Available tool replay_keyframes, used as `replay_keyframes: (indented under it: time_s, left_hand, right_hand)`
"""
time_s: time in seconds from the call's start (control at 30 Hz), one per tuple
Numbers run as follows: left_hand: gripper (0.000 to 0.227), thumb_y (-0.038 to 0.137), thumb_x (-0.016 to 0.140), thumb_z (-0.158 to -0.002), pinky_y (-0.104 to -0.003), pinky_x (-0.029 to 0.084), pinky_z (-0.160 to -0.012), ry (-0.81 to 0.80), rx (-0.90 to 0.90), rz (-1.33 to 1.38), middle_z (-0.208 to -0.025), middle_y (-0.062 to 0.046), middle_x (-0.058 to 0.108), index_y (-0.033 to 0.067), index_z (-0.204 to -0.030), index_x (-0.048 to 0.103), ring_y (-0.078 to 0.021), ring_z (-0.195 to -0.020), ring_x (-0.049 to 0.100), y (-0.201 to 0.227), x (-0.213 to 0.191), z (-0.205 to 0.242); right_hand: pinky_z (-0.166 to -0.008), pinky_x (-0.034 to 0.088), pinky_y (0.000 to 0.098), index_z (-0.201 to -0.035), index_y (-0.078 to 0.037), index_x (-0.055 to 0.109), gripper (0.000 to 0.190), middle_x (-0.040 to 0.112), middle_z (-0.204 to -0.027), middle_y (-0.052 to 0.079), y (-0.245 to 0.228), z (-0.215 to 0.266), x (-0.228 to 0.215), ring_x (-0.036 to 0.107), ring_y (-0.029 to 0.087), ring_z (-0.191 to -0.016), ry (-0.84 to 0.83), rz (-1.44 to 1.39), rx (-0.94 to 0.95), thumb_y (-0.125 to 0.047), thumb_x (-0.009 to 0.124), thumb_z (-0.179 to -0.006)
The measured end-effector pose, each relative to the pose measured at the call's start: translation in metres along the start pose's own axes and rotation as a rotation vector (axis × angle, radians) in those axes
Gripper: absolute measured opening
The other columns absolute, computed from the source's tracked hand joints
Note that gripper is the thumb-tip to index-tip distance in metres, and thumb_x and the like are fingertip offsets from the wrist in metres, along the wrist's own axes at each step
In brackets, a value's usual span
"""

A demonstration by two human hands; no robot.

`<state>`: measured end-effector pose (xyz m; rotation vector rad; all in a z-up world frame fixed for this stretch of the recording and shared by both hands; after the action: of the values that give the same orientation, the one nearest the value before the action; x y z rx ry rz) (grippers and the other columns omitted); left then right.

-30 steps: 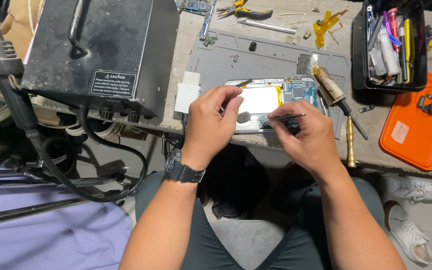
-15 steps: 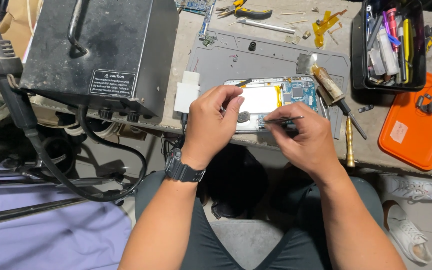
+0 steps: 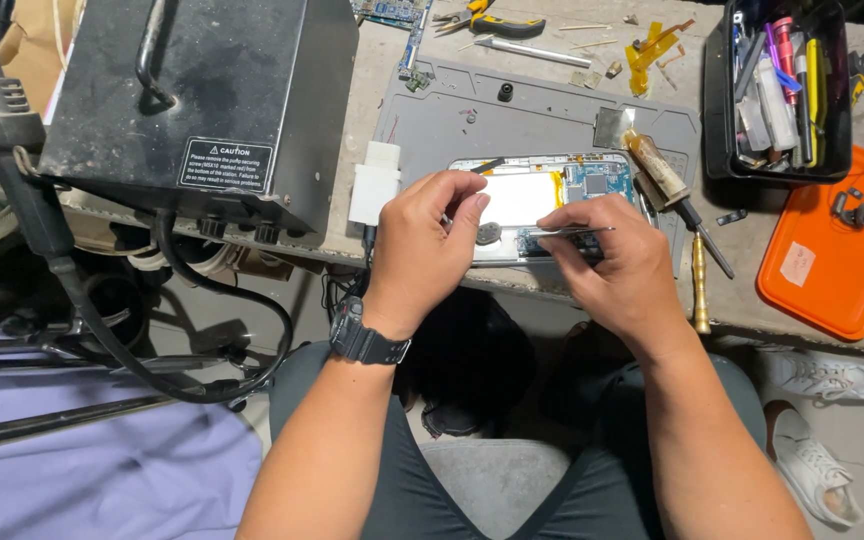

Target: The person is disassembling electronic components from a tablet motherboard using tweezers and a heat gun.

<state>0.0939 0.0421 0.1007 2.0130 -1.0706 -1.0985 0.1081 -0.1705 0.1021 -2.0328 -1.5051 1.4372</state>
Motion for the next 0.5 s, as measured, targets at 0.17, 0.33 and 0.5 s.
replay_keyframes:
  time_s: [0.17,0.33,0.5]
  left_hand:
    - [0.010,0.016,0.072,-0.106,-0.033,0.062,-0.059,0.001,-0.002,-0.001,-0.081,-0.008,0.075,0.0101,-0.111,0.078,-0.0249,-0.074,0.076,-0.0010,0.0001,0.0003]
    - [0.010,0.016,0.072,-0.106,-0.033,0.062,-0.059,0.006,0.008,0.005,-0.080,-0.008,0.074,0.0100,-0.110,0.078,-0.0252,-0.074,0.076,0.0010,-0.0010,-0.0002]
    - [0.009,0.017,0.072,-0.105,-0.032,0.062,-0.058,0.012,0.007,-0.003,-0.079,-0.007,0.074,0.0111,-0.109,0.078,-0.0234,-0.073,0.075,0.0001,-0.0026,-0.0001]
  right_hand:
    - [-0.086,0.060,0.0466,-0.113,-0.012,0.081,0.026,0.076,-0.096,0.010,-0.0037,-0.0006,0.0038,0.077,0.038,-0.096,0.000,-0.006,0.011,0.004,0.085,-0.093]
    - [-0.087,0.060,0.0461,-0.111,-0.014,0.081,0.023,0.075,-0.095,0.010,-0.0023,-0.0006,0.0025,0.078,0.038,-0.096,0.014,-0.034,0.036,0.002,0.085,-0.095]
    - [-0.086,0.061,0.0434,-0.108,-0.016,0.083,0.021,0.076,-0.095,0.007,-0.0076,0.0013,0.0060,0.078,0.034,-0.096,0.007,-0.044,0.026,-0.001,0.086,-0.095]
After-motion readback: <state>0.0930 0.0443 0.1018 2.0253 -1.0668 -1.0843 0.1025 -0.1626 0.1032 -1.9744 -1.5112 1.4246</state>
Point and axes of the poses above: each hand's wrist, its own z-axis away from the middle knuckle, its own x-axis out of the palm, y = z × x, the point moved 10 cm from there along -z, towards the middle knuckle
